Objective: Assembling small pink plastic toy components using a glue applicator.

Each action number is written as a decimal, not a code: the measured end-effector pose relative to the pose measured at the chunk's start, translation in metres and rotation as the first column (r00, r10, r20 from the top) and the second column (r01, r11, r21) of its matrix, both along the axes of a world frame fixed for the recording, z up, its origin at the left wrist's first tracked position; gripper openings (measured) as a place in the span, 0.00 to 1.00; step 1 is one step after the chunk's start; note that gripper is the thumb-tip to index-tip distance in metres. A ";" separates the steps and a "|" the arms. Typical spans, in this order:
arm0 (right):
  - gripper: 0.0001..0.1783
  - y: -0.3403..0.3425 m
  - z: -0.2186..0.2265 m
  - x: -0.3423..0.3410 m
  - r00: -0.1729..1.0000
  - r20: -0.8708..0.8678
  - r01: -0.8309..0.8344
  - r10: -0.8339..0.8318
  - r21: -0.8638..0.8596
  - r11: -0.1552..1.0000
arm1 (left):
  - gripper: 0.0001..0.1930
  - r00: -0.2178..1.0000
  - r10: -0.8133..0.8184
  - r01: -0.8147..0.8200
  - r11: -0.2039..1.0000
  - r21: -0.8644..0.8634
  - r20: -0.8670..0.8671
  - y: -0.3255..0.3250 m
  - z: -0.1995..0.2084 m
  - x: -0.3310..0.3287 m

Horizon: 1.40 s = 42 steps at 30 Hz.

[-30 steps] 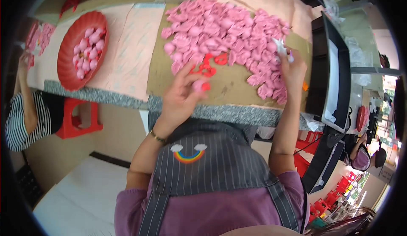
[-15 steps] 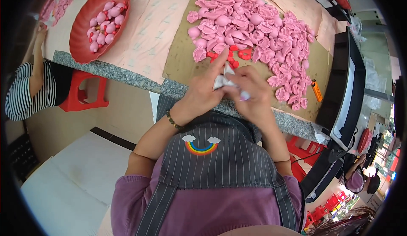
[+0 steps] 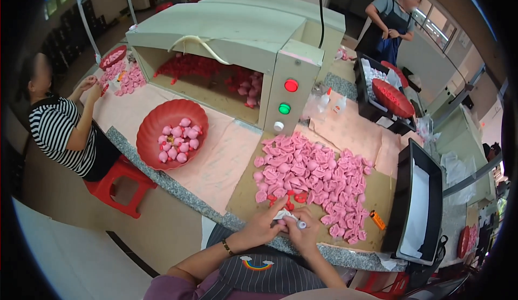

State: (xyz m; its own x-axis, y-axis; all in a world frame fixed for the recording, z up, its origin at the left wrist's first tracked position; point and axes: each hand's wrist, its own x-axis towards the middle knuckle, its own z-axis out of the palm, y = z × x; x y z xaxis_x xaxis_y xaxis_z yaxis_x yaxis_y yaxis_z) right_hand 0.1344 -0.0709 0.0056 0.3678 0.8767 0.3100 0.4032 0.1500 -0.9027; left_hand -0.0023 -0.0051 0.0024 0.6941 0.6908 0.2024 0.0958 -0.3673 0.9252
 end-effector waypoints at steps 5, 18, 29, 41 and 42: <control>0.07 0.003 -0.010 0.008 0.997 0.028 -0.071 0.069 0.092 0.993 | 0.38 0.998 -0.023 0.016 0.989 0.149 0.050 0.006 0.000 0.003; 0.06 0.010 -0.006 0.009 0.996 0.086 -0.008 -0.003 0.127 0.992 | 0.36 0.997 -0.069 0.071 0.994 0.082 -0.034 0.008 -0.006 0.006; 0.07 0.009 -0.011 0.013 0.996 0.085 -0.050 0.037 0.156 0.986 | 0.36 0.999 -0.007 0.007 1.000 0.003 -0.043 0.007 -0.004 0.008; 0.13 0.006 0.005 0.029 0.951 0.307 -0.039 0.031 0.022 0.999 | 0.34 0.969 0.073 0.044 0.890 -0.455 0.236 0.010 -0.012 0.014; 0.13 0.005 0.009 0.032 0.947 0.319 0.024 -0.026 0.008 1.000 | 0.32 0.978 0.062 0.019 0.925 -0.380 0.197 0.009 -0.015 0.008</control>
State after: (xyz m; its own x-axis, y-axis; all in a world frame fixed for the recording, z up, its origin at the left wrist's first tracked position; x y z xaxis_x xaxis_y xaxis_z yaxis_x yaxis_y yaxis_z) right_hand 0.1668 -0.0664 0.0148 0.2704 0.8670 0.4186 0.6741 0.1399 -0.7253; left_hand 0.0060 0.0039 -0.0127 0.6503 0.7576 0.0571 -0.1037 0.0141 0.9945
